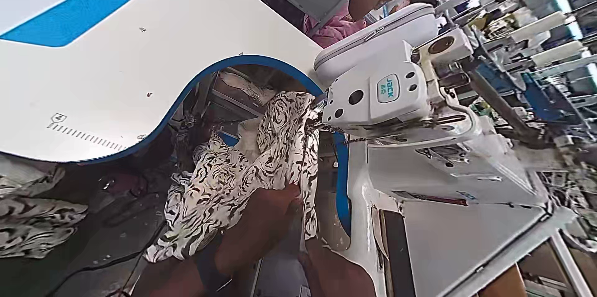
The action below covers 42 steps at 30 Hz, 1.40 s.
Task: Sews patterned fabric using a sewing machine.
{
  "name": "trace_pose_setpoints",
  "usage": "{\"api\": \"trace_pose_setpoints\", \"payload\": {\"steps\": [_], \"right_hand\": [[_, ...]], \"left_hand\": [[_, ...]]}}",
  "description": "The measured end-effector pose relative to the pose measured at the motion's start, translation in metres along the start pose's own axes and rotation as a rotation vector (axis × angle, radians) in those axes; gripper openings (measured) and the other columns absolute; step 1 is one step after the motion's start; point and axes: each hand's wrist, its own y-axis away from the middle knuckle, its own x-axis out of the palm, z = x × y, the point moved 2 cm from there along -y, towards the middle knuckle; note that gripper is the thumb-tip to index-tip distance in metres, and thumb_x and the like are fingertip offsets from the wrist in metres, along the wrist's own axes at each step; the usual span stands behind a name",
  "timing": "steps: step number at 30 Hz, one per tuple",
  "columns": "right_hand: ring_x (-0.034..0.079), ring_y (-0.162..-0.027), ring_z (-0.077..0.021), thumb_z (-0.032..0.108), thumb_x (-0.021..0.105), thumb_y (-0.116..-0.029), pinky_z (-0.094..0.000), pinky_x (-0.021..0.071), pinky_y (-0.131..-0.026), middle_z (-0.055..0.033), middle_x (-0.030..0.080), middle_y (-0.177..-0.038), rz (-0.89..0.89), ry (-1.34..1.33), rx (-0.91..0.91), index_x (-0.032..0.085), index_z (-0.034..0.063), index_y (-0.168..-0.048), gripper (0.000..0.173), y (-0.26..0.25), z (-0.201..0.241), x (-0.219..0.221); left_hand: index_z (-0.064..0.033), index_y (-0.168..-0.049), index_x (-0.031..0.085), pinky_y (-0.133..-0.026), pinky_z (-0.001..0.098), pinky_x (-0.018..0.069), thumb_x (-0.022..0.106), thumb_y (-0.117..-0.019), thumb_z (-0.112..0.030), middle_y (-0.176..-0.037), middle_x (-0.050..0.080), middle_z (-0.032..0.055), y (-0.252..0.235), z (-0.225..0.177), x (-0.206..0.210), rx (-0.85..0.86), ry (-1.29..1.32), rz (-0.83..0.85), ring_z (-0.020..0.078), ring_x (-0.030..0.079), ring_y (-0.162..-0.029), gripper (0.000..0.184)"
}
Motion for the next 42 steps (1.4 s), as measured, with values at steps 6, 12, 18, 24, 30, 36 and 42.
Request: {"api": "trace_pose_setpoints", "payload": {"steps": [6, 12, 18, 24, 30, 36, 42], "right_hand": [[0.072, -0.08, -0.0357, 0.012, 0.066, -0.0918, -0.0542, 0.0554, -0.083, -0.0186, 0.07, -0.082, -0.099, -0.074, -0.048, 0.072, -0.0018, -0.084, 0.017, -0.005, -0.01, 0.015], [0.061, -0.046, -0.0222, 0.011, 0.057, -0.0905, -0.0348, 0.0452, -0.04, -0.008, 0.059, -0.058, -0.343, -0.038, -0.06, 0.068, 0.0012, -0.083, 0.017, -0.03, -0.011, 0.028], [0.061, -0.05, -0.0203, 0.009, 0.059, -0.0887, -0.029, 0.0466, -0.042, -0.0117, 0.063, -0.068, -0.504, 0.118, -0.044, 0.073, 0.0001, -0.084, 0.017, -0.042, -0.008, 0.026], [0.061, -0.053, -0.0191, 0.006, 0.061, -0.0887, -0.0268, 0.0462, -0.045, -0.0119, 0.065, -0.069, -0.665, 0.201, 0.001, 0.079, -0.0017, -0.092, 0.02, -0.063, -0.006, 0.027], [0.067, -0.059, -0.0235, 0.012, 0.061, -0.0907, -0.0334, 0.0506, -0.05, -0.0145, 0.069, -0.074, -0.705, 0.021, 0.105, 0.077, -0.0023, -0.093, 0.022, -0.075, -0.032, 0.046], [0.046, -0.047, -0.0041, 0.02, 0.065, -0.087, -0.0171, 0.0362, -0.045, -0.0018, 0.055, -0.056, -0.63, -0.224, 0.069, 0.067, 0.0031, -0.072, 0.022, -0.037, -0.044, 0.046], [0.061, -0.048, -0.0218, 0.013, 0.06, -0.0836, -0.0343, 0.0433, -0.04, -0.008, 0.06, -0.058, -0.571, 0.091, -0.08, 0.07, 0.0019, -0.076, 0.017, -0.074, -0.017, 0.032]], "left_hand": [[-0.0015, -0.092, 0.069, -0.048, 0.0467, 0.049, 0.057, -0.0976, -0.018, -0.056, 0.057, 0.0112, 0.001, -0.007, -0.009, -0.058, -0.065, 0.17, 0.0301, 0.062, -0.05, 0.021], [-0.0039, -0.082, 0.067, -0.042, 0.0401, 0.047, 0.054, -0.0923, -0.012, -0.053, 0.055, 0.0078, -0.006, 0.001, 0.008, 0.051, -0.176, -0.114, 0.0259, 0.061, -0.047, 0.018], [-0.0064, -0.084, 0.071, -0.053, 0.0371, 0.0535, 0.057, -0.093, -0.016, -0.068, 0.067, 0.0057, -0.004, 0.01, 0.005, 0.033, -0.051, -0.134, 0.0201, 0.067, -0.061, 0.019], [-0.0023, -0.086, 0.067, -0.048, 0.0372, 0.0476, 0.057, -0.0935, -0.01, -0.061, 0.059, 0.0082, -0.026, 0.008, 0.004, -0.042, 0.088, -0.049, 0.0217, 0.06, -0.053, 0.015], [0.0008, -0.106, 0.073, -0.052, 0.0247, 0.0416, 0.053, -0.1019, -0.016, -0.061, 0.056, 0.0003, -0.039, 0.027, 0.012, -0.167, 0.313, -0.04, 0.0066, 0.047, -0.051, 0.026], [0.0061, -0.11, 0.075, -0.053, 0.0312, 0.0425, 0.054, -0.0981, -0.01, -0.058, 0.058, 0.0072, -0.025, 0.018, 0.002, -0.05, 0.243, 0.096, 0.0146, 0.051, -0.05, 0.029], [-0.0012, -0.081, 0.07, -0.057, 0.0189, 0.0396, 0.052, -0.0987, -0.01, -0.064, 0.056, -0.0061, -0.043, 0.044, 0.008, -0.127, 0.56, 0.119, -0.0036, 0.047, -0.058, 0.027]]}}
